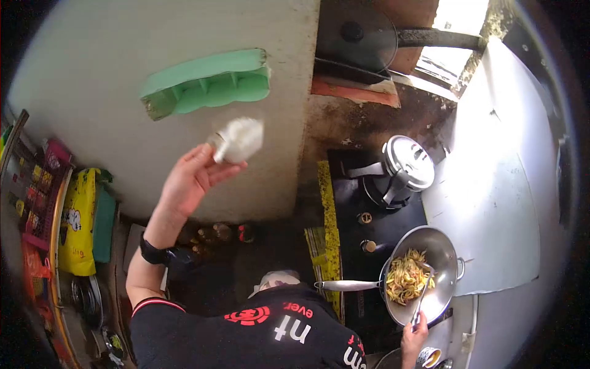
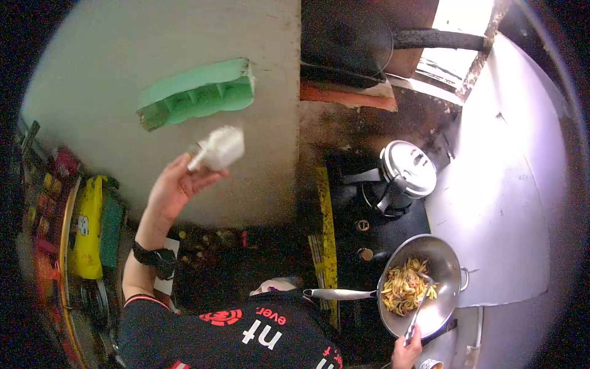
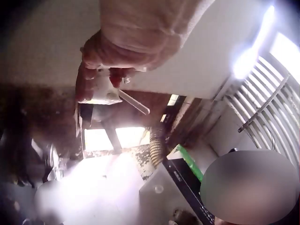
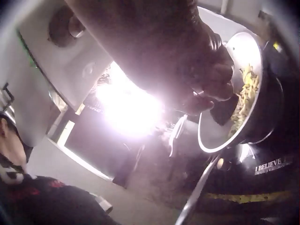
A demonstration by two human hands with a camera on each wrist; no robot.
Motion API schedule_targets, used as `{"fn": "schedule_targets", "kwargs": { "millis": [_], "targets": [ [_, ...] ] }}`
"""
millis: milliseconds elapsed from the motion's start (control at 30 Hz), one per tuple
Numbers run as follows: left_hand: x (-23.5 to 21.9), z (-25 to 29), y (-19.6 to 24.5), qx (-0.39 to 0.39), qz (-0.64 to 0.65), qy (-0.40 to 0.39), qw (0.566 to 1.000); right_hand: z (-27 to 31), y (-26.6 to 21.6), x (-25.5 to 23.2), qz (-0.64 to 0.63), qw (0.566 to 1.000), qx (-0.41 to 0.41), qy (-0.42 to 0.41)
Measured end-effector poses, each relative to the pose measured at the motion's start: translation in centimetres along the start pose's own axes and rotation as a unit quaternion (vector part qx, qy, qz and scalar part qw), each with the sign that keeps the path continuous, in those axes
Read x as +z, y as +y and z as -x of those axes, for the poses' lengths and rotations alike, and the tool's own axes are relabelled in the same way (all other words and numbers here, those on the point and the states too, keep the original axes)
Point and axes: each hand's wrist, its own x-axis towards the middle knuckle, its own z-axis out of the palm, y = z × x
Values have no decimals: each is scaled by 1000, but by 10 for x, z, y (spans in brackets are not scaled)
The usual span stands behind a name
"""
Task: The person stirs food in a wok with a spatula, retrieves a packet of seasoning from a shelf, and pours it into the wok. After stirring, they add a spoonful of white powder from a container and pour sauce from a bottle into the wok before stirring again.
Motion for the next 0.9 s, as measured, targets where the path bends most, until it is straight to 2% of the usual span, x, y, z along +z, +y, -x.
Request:
{"fn": "schedule_targets", "kwargs": {
  "millis": [67,133,167,267,300,367,400,467,533,567,600,633,667,700,733,767,867,900],
  "targets": [
    [-8,-2,17,32,3,16,999,-16,-10,8,14,999,31,0],
    [-19,-6,29,78,-6,18,997,-22,-11,21,-1,998,57,-34],
    [-28,-11,32,89,0,-9,996,-25,11,36,15,999,37,-17],
    [-23,-15,40,97,21,18,995,-16,21,49,16,997,-69,36],
    [-22,-18,40,95,18,16,995,-12,15,43,14,997,-66,36],
    [-22,-26,35,115,16,30,993,-5,-2,21,33,993,75,-82],
    [-26,-33,31,111,14,26,993,2,13,27,-68,997,-29,-5],
    [-36,-53,22,161,18,14,987,12,-18,-5,-96,992,27,-72],
    [-62,-79,15,188,-32,-58,980,22,-33,-25,-93,994,8,-60],
    [-47,-76,18,178,-47,-18,983,29,-49,-39,-61,996,-26,-52],
    [-59,-87,16,176,-52,2,983,37,-63,-56,-13,997,0,-80],
    [-48,-92,16,161,-76,21,984,45,-68,-63,1,996,34,-84],
    [-67,-111,15,157,-106,19,982,52,-69,-67,12,994,61,-93],
    [-91,-140,16,206,-139,21,968,54,-71,-69,39,990,84,-104],
    [-62,-137,9,182,-146,42,971,53,-70,-69,64,986,97,-122],
    [-42,-123,13,172,-153,72,970,58,-61,-63,67,987,105,-105],
    [-64,-119,21,145,-102,50,983,51,-37,-24,63,993,101,-21],
    [-58,-116,21,131,-83,49,987,40,-27,-12,47,994,99,-11]
  ]
}}
